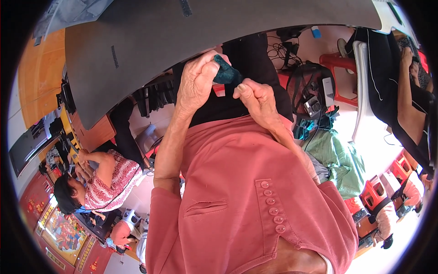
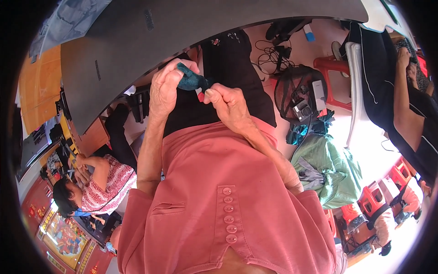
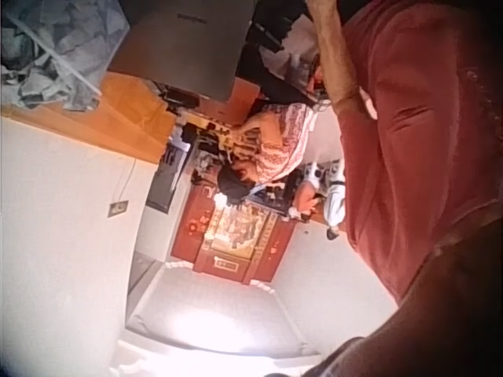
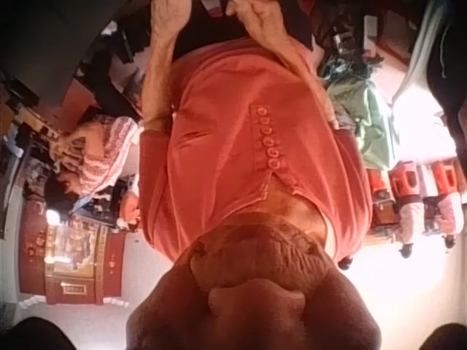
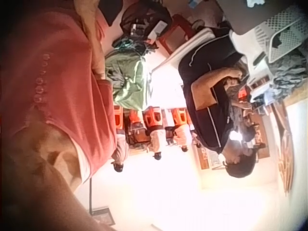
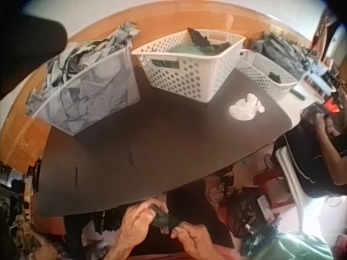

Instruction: Folding and shaping a small piece of teal fabric using a wooden stick in a manufacturing environment.

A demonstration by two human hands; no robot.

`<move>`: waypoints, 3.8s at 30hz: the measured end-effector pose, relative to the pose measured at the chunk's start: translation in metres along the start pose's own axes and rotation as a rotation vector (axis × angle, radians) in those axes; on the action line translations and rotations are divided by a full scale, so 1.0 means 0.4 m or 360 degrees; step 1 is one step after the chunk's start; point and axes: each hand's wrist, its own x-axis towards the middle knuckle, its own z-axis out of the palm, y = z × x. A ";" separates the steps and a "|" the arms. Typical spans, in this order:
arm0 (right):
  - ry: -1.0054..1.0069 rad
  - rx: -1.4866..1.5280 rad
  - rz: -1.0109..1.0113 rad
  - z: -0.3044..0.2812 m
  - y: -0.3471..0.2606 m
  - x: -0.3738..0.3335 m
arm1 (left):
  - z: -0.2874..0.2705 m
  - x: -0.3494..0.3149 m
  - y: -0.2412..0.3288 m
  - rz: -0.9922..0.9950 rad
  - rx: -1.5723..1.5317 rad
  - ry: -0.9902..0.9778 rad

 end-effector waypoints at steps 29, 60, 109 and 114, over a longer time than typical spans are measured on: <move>-0.0188 0.0577 0.0432 0.001 0.005 -0.027 | -0.019 0.009 0.006 -0.0097 -0.0175 -0.0236; -0.0448 0.1122 0.0578 -0.022 0.042 -0.016 | -0.041 0.004 -0.025 -0.0034 0.0204 -0.0378; -0.0325 0.1188 0.0539 -0.007 0.004 0.004 | -0.009 0.013 -0.005 0.0052 0.0388 -0.0217; -0.0319 0.1512 0.0669 -0.008 0.005 0.011 | 0.005 0.026 0.013 0.0133 0.0371 -0.0187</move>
